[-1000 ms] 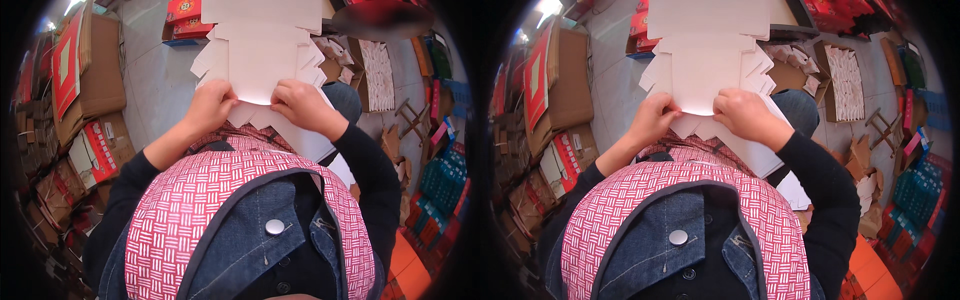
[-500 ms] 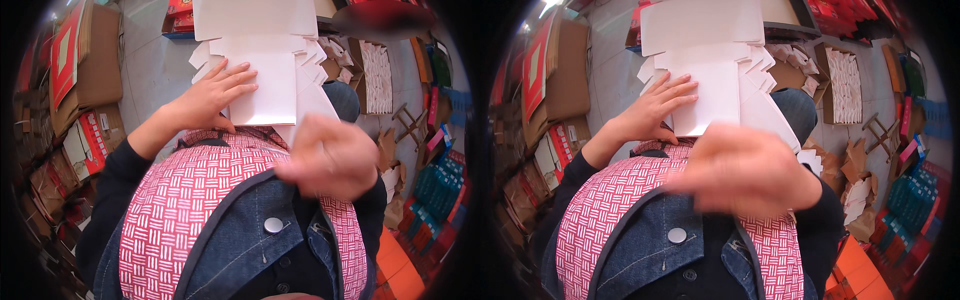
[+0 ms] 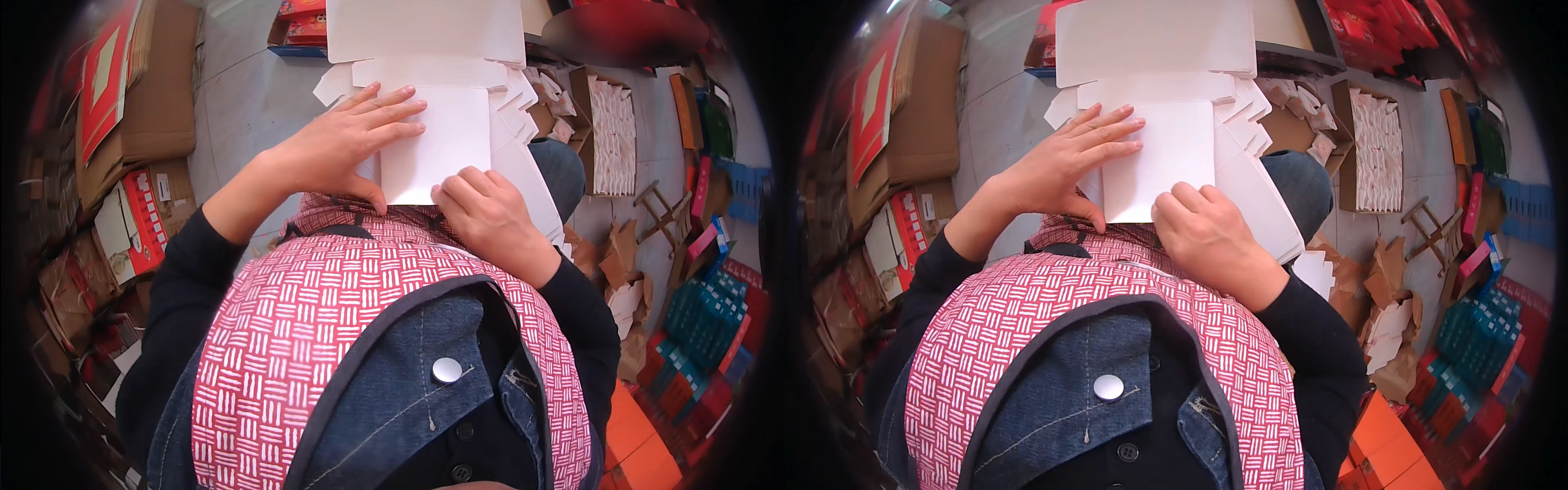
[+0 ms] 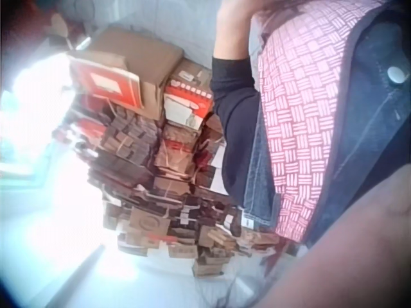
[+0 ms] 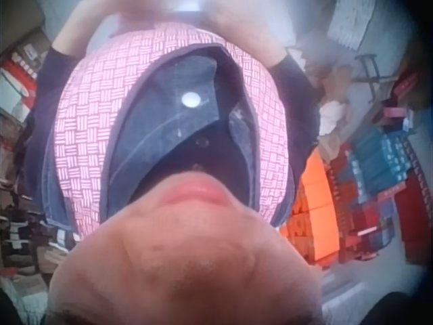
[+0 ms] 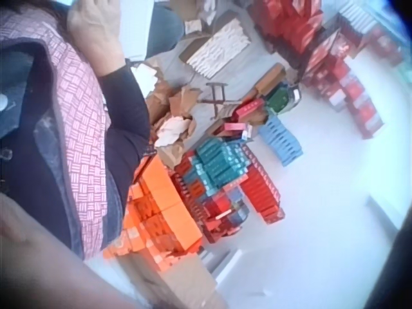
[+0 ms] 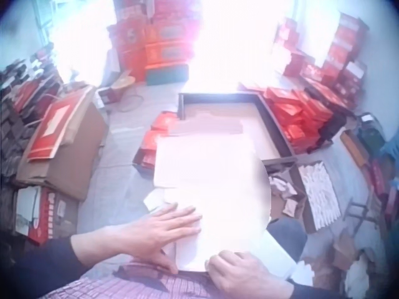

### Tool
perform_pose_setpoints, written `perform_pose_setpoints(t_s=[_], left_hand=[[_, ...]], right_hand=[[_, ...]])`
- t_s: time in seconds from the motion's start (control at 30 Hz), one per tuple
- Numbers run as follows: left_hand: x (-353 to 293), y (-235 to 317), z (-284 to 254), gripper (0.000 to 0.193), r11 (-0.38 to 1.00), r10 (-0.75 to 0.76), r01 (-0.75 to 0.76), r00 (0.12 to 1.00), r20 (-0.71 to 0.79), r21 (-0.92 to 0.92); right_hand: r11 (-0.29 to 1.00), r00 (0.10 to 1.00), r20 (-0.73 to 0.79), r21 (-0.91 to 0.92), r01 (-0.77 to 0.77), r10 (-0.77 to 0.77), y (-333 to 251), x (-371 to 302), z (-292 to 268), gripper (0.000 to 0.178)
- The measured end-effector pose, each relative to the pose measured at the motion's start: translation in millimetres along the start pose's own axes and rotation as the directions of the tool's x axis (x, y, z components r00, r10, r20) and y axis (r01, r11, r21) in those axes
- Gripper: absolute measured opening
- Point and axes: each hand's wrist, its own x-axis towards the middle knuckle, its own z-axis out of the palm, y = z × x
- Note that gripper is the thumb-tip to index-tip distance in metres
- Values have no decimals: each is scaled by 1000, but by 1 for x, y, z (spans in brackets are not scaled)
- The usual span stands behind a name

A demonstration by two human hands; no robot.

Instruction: The person assembles small red boxes by folding flat white cardboard pieces and inserting them into red printed covers. They repeatedly pick up a flat piece, fold it into a box shape, and place the finished unit into a larger tray.

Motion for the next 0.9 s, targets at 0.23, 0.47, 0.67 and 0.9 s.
perform_pose_setpoints(t_s=[0.23, 0.47, 0.67, 0.9], left_hand=[[5, 3, -13, 104, 1000, 29, -29, 999, -29, -7], [33, 32, -25, 81, 950, 98, -144, 980, -174, -277], [71, 60, -37, 11, 930, -184, -77, 749, -636, -360], [109, 85, -22, 42, 887, 73, -281, 870, -488, -367]], right_hand=[[906, 985, 39, 387, -169, 167, 26, -17, -55, 14], [782, 954, -86, 597, -181, 287, 38, -6, -107, 15], [952, 560, -771, 262, -157, 304, 34, 18, -108, 71], [443, 419, -334, 876, -193, 844, 18, 11, -31, 63]])
